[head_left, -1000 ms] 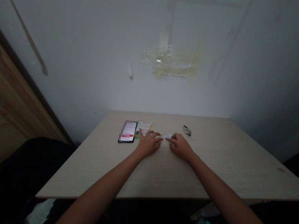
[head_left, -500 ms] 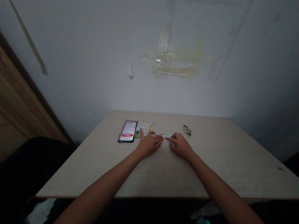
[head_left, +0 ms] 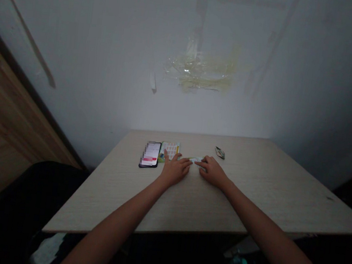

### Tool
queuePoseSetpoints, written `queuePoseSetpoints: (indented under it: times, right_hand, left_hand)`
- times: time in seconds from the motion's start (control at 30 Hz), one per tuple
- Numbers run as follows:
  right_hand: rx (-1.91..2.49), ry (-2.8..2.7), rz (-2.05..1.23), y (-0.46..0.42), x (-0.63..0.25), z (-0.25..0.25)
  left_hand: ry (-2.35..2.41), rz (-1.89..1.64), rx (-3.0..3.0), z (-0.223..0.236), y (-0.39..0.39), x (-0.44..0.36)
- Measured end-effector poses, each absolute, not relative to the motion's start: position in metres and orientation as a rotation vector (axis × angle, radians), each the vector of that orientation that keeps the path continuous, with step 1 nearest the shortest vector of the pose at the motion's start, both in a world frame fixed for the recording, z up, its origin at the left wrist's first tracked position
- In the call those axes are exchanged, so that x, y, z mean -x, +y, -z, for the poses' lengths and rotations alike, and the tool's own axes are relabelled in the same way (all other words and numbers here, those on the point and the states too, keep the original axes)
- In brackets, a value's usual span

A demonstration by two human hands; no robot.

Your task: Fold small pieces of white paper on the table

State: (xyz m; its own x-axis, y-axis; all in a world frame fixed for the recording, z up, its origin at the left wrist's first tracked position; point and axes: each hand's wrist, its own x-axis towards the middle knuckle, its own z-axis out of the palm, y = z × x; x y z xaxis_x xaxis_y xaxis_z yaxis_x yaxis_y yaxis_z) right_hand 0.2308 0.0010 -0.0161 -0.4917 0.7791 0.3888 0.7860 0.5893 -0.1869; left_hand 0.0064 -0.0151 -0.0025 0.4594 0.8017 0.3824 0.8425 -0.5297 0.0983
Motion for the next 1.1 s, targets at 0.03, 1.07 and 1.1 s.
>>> queuePoseSetpoints:
  times: [0.03, 1.07, 1.1]
  right_hand:
    - [1.25, -2.386, 0.02, 0.0007, -0.2307, 0.0159]
    - [1.249, -2.38, 0.035, 0.0032, -0.2312, 0.0214]
    - [1.248, -2.381, 0.036, 0.0035, -0.2314, 0.0216]
  left_hand:
    - [-1.469, 0.592, 2.589, 0.0025, -0.0153, -0.0064]
    - [-1.551, 0.569, 2.589, 0.0105, -0.0067, -0.0016]
    - [-1.541, 0.561, 2.591, 0.0105, -0.0069, -0.0018]
